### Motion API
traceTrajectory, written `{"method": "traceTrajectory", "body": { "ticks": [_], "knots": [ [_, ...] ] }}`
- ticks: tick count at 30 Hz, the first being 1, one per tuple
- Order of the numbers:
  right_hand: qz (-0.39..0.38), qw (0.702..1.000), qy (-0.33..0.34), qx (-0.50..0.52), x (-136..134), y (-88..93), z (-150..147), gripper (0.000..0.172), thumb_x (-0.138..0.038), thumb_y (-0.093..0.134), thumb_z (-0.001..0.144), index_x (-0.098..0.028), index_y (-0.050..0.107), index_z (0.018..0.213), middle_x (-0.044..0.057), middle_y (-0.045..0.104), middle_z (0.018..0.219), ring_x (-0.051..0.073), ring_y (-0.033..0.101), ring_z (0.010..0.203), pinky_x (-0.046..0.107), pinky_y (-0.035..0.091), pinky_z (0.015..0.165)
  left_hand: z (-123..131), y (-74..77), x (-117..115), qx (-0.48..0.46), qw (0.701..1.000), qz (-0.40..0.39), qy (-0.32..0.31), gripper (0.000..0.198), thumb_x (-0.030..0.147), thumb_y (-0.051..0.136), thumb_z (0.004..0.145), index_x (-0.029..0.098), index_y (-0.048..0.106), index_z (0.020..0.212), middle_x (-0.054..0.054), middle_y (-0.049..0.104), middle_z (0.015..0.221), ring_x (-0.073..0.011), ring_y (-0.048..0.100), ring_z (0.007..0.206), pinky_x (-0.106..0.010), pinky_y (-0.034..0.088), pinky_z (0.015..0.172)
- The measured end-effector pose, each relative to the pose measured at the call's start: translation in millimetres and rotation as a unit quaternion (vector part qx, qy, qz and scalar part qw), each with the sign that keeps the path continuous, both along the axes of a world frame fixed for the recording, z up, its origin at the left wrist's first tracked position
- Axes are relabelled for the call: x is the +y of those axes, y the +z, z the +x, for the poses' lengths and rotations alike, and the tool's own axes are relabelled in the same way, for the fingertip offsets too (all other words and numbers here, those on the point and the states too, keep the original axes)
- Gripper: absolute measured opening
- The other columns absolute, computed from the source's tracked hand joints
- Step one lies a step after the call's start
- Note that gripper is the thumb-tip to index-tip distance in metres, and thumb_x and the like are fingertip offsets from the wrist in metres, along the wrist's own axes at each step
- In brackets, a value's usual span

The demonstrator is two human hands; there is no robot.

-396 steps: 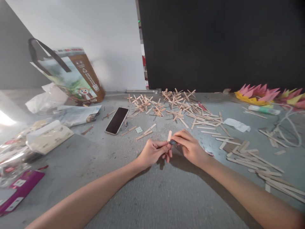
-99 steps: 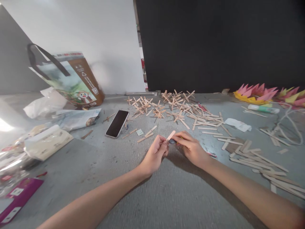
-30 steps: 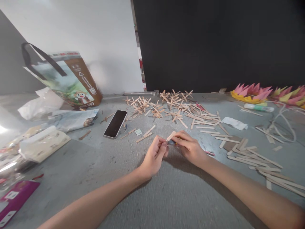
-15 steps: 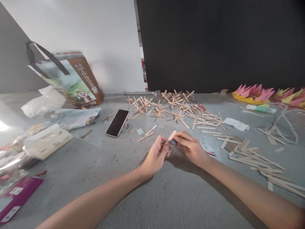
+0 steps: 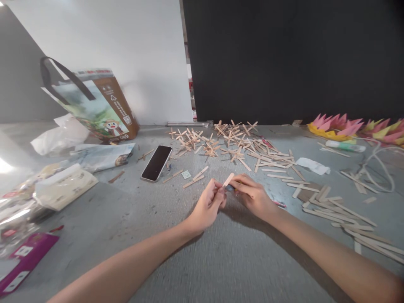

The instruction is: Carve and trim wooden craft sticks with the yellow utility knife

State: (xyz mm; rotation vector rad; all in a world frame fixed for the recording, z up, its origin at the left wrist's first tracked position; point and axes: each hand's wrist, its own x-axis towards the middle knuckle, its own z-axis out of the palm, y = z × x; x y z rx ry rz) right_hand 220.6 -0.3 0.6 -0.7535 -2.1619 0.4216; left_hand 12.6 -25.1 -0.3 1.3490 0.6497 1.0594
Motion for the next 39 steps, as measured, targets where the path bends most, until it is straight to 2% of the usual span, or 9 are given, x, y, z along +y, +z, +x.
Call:
{"method": "traceTrajectory", "body": {
  "ticks": [7, 12, 16, 23, 30, 39],
  "knots": [
    [-0.005, 1.0, -0.007, 0.001, 0.0, 0.3, -0.5, 0.044, -0.013, 0.046, 0.105, -0.03, 0.061, 0.143, 0.009, 0.069, 0.113, 0.025, 0.06, 0.098, 0.041, 0.052, 0.086, 1.4, 2.4, -0.3, -0.013, 1.0, -0.019, 0.021, 0.032, 0.05, 0.049, 0.106, 0.022, 0.042, 0.094, 0.009, 0.036, 0.064, -0.0089, 0.032, 0.057, -0.024, 0.026, 0.058],
    [0.012, 1.0, -0.009, -0.005, 0.4, -1.3, -0.4, 0.043, -0.013, 0.046, 0.104, -0.029, 0.063, 0.14, 0.01, 0.07, 0.113, 0.026, 0.061, 0.1, 0.042, 0.053, 0.087, 0.7, 4.2, -1.0, 0.008, 1.0, -0.011, 0.014, 0.032, 0.051, 0.049, 0.105, 0.022, 0.042, 0.094, 0.009, 0.037, 0.064, -0.0093, 0.034, 0.057, -0.024, 0.027, 0.058],
    [0.003, 1.0, -0.008, -0.007, 0.5, -0.3, -0.2, 0.045, -0.012, 0.043, 0.105, -0.029, 0.061, 0.143, 0.01, 0.069, 0.114, 0.025, 0.061, 0.097, 0.042, 0.052, 0.086, 1.2, 3.5, -0.9, -0.011, 1.0, -0.019, 0.015, 0.031, 0.05, 0.05, 0.105, 0.022, 0.042, 0.094, 0.009, 0.036, 0.065, -0.0089, 0.033, 0.057, -0.024, 0.026, 0.057],
    [-0.008, 1.0, -0.01, -0.015, -0.2, 0.4, -1.1, 0.043, -0.014, 0.046, 0.106, -0.03, 0.06, 0.144, 0.01, 0.069, 0.117, 0.025, 0.06, 0.101, 0.043, 0.05, 0.091, 0.6, 3.5, -0.3, -0.011, 0.999, -0.022, 0.027, 0.031, 0.05, 0.05, 0.105, 0.022, 0.043, 0.094, 0.009, 0.037, 0.064, -0.009, 0.034, 0.057, -0.024, 0.025, 0.057],
    [0.011, 1.0, -0.011, -0.015, -0.7, 0.8, -1.5, 0.041, -0.014, 0.045, 0.106, -0.028, 0.06, 0.141, 0.01, 0.068, 0.118, 0.026, 0.061, 0.101, 0.043, 0.051, 0.091, 1.7, 4.6, -0.6, -0.007, 1.0, -0.006, -0.003, 0.031, 0.051, 0.048, 0.106, 0.022, 0.042, 0.095, 0.01, 0.032, 0.065, -0.0089, 0.03, 0.055, -0.024, 0.025, 0.056],
    [-0.003, 1.0, -0.011, -0.008, 1.5, 1.5, -1.5, 0.036, -0.017, 0.047, 0.107, -0.026, 0.063, 0.137, 0.01, 0.07, 0.116, 0.026, 0.062, 0.103, 0.042, 0.052, 0.092, 1.9, 3.5, 1.4, -0.024, 0.999, -0.016, 0.017, 0.033, 0.052, 0.051, 0.104, 0.022, 0.042, 0.094, 0.011, 0.033, 0.063, -0.008, 0.03, 0.054, -0.023, 0.024, 0.055]
  ]
}}
